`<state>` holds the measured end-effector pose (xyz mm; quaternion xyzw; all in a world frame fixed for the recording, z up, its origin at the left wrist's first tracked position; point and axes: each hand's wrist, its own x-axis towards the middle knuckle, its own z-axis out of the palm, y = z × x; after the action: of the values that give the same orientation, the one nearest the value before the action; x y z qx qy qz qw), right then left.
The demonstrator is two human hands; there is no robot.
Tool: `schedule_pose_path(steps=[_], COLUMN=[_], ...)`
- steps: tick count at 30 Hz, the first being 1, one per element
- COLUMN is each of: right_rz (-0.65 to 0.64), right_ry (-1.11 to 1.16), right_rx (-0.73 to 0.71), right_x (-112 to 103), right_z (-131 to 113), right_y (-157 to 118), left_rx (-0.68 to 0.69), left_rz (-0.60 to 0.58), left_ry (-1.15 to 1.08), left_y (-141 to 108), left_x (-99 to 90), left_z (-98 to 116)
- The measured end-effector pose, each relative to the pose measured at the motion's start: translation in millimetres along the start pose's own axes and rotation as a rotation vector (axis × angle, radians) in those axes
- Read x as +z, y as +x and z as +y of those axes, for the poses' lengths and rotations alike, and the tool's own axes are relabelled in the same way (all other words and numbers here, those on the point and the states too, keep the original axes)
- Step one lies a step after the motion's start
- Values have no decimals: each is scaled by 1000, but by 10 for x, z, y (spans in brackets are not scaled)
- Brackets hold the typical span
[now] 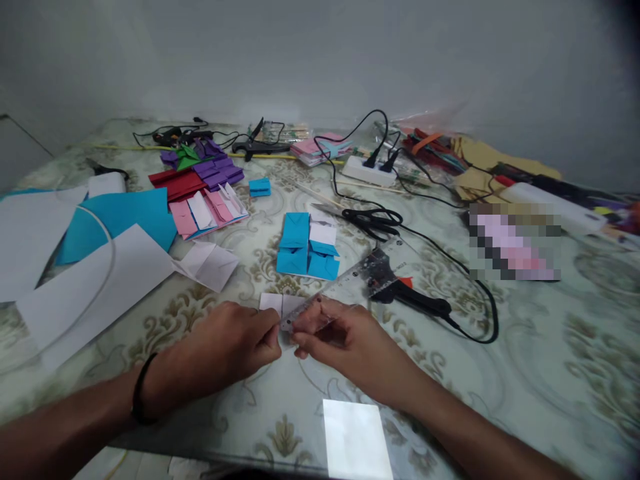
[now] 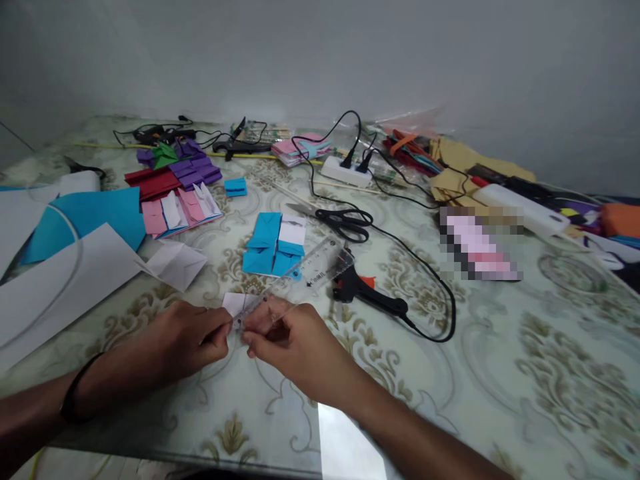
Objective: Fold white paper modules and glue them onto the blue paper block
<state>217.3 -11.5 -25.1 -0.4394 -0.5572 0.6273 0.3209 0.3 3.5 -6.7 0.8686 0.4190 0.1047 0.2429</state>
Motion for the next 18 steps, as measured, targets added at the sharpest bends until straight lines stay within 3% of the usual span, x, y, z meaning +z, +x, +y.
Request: schedule_pose_path(steps=[7, 18], right_rz=[16, 43], right_ry=[-5, -43], right_rx=[-18, -13], right_x=[-33, -15], right_z=[-28, 1], right_y=[-5, -1], left_rx=[-59, 17], left_rz=[-62, 10], left_ry=[-260, -160], left_y=[55, 36], left_x=[-73, -21], left_z=[-45, -35])
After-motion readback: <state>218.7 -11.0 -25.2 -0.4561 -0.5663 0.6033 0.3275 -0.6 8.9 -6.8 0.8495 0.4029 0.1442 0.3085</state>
